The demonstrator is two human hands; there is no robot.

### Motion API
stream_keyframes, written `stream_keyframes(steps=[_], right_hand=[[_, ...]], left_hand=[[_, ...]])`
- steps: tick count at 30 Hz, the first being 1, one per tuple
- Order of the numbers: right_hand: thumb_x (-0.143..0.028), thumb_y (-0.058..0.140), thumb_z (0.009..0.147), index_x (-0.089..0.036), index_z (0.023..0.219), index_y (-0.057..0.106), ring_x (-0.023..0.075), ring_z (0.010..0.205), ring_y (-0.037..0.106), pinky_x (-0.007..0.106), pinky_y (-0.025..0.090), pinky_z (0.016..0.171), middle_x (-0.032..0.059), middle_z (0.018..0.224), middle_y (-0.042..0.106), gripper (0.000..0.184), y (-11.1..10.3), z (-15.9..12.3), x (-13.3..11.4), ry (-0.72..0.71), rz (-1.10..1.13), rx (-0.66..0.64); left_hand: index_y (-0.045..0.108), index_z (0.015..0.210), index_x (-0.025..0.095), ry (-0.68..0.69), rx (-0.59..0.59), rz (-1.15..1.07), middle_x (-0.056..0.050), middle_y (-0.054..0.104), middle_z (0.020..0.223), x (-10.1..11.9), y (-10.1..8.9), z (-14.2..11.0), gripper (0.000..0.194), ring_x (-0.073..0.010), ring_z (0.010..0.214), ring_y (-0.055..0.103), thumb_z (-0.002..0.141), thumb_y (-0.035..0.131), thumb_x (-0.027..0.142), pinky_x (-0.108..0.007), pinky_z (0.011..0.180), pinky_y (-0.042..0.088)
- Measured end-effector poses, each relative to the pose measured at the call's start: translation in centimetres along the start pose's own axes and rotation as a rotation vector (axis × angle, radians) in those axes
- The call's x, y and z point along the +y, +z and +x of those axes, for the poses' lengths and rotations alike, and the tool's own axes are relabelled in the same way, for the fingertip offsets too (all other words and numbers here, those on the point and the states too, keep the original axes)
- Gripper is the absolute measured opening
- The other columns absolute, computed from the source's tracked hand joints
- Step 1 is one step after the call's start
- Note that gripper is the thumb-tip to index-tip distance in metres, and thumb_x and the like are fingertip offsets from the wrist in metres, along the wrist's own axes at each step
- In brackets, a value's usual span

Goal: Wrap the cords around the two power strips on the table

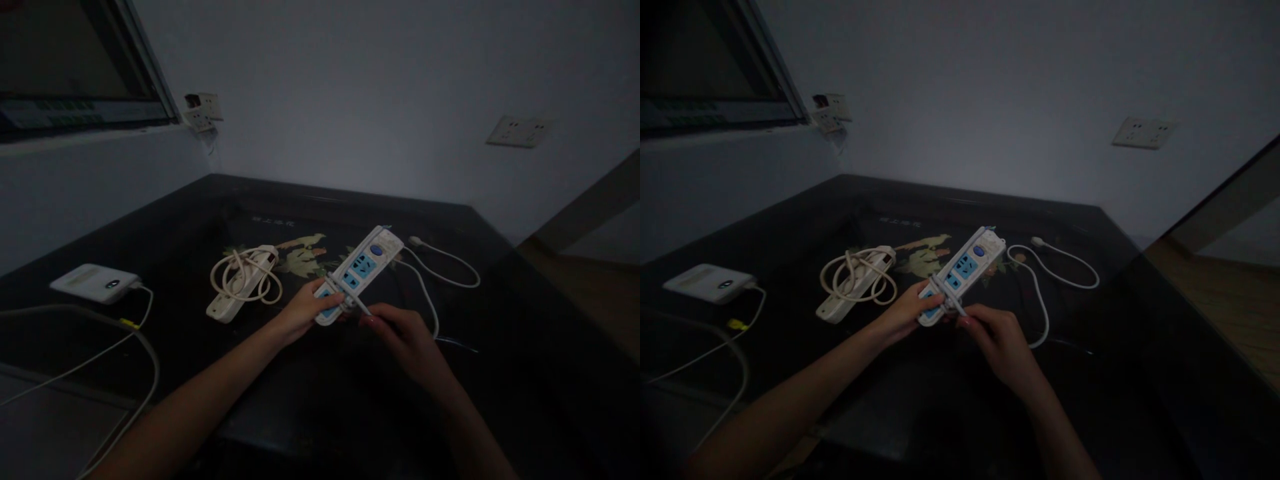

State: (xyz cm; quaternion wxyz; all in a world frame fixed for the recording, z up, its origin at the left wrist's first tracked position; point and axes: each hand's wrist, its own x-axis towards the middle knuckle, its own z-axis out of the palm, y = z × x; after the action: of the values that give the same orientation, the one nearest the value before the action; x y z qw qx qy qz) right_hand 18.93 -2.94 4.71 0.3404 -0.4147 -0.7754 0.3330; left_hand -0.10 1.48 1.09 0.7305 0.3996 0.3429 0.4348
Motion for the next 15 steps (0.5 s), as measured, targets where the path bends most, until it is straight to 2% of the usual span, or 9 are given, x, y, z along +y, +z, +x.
stream_keyframes(steps=[8,11,15], right_hand=[[-0.025,0.048,0.092,-0.019,0.095,0.067,0.015,0.075,0.065,0.022,0.045,0.067,0.0025,0.085,0.071,0.021,0.17,0.19,0.01,0.012,-0.066,-0.098],[-0.025,0.047,0.093,-0.02,0.096,0.066,0.0161,0.078,0.065,0.023,0.045,0.069,0.0034,0.089,0.071,0.02,0.17,0.21,0.21,0.014,-0.139,-0.116],[-0.024,0.046,0.093,-0.021,0.092,0.064,0.0157,0.072,0.064,0.023,0.042,0.063,0.0028,0.083,0.07,0.018,0.34,0.18,0.63,0.012,-0.283,-0.143]], left_hand=[[0.061,0.095,0.01,-0.022,-0.028,-0.113,-0.007,0.069,0.078,0.07,0.34,-0.29,0.059,-0.0153,0.061,0.065,0.052,0.086,0.042,-0.026,0.057,0.055],[0.062,0.092,0.009,-0.038,-0.019,-0.131,-0.007,0.069,0.074,0.14,0.47,-0.31,0.061,-0.0152,0.057,0.065,0.052,0.084,0.049,-0.025,0.053,0.055],[0.062,0.092,0.01,-0.047,-0.003,-0.122,-0.008,0.07,0.075,0.24,0.48,-0.39,0.06,-0.0166,0.058,0.065,0.055,0.081,0.054,-0.027,0.053,0.055]])
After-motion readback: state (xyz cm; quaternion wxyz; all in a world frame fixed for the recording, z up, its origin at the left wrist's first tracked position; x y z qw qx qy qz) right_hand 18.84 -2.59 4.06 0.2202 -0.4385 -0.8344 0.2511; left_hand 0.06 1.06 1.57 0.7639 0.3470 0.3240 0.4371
